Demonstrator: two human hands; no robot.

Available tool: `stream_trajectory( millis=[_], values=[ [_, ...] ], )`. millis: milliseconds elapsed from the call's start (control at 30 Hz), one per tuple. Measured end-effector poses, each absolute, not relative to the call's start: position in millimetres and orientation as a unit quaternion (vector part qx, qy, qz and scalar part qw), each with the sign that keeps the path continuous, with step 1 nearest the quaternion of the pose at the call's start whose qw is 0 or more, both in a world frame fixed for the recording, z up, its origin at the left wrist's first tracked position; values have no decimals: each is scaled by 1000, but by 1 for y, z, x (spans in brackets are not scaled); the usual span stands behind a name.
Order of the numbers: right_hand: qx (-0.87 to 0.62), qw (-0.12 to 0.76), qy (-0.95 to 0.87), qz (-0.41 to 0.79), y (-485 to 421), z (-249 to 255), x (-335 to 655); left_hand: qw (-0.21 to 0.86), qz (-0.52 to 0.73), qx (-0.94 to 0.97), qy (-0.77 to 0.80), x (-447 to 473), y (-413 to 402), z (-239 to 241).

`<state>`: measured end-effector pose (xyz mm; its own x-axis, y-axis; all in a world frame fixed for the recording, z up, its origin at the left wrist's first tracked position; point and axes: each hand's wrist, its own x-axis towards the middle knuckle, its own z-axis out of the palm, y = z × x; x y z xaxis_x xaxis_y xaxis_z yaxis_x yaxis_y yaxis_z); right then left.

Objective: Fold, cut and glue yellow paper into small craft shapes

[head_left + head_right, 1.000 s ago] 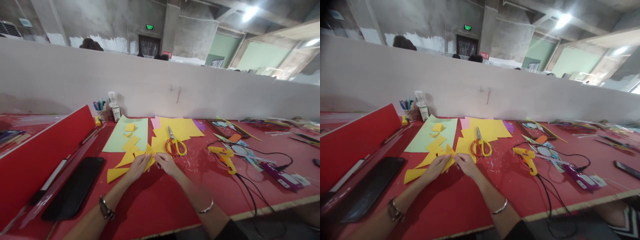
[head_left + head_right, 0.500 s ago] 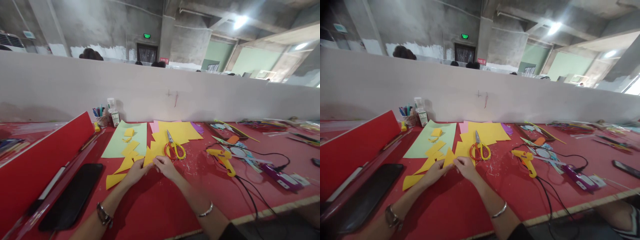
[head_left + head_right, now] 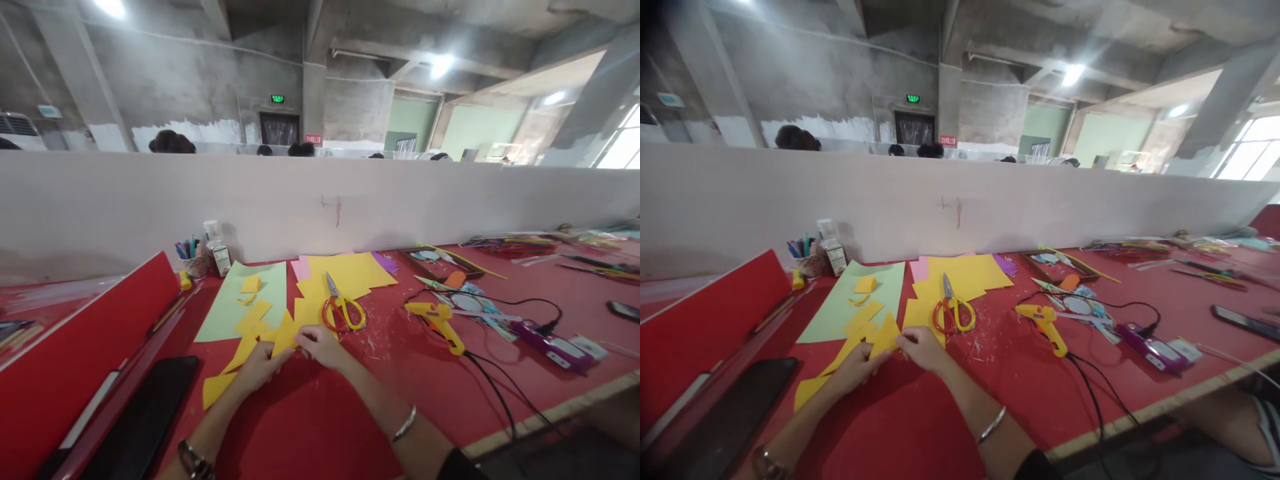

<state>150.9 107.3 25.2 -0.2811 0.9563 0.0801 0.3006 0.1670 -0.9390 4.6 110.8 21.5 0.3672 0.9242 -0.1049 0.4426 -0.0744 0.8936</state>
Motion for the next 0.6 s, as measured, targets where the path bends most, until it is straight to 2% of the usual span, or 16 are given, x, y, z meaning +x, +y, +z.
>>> stream_trajectory(
  millis=[600],
  values=[
    [-440,398,-667,450,113,15,153,480,329,670,461,4,113,24]
  ],
)
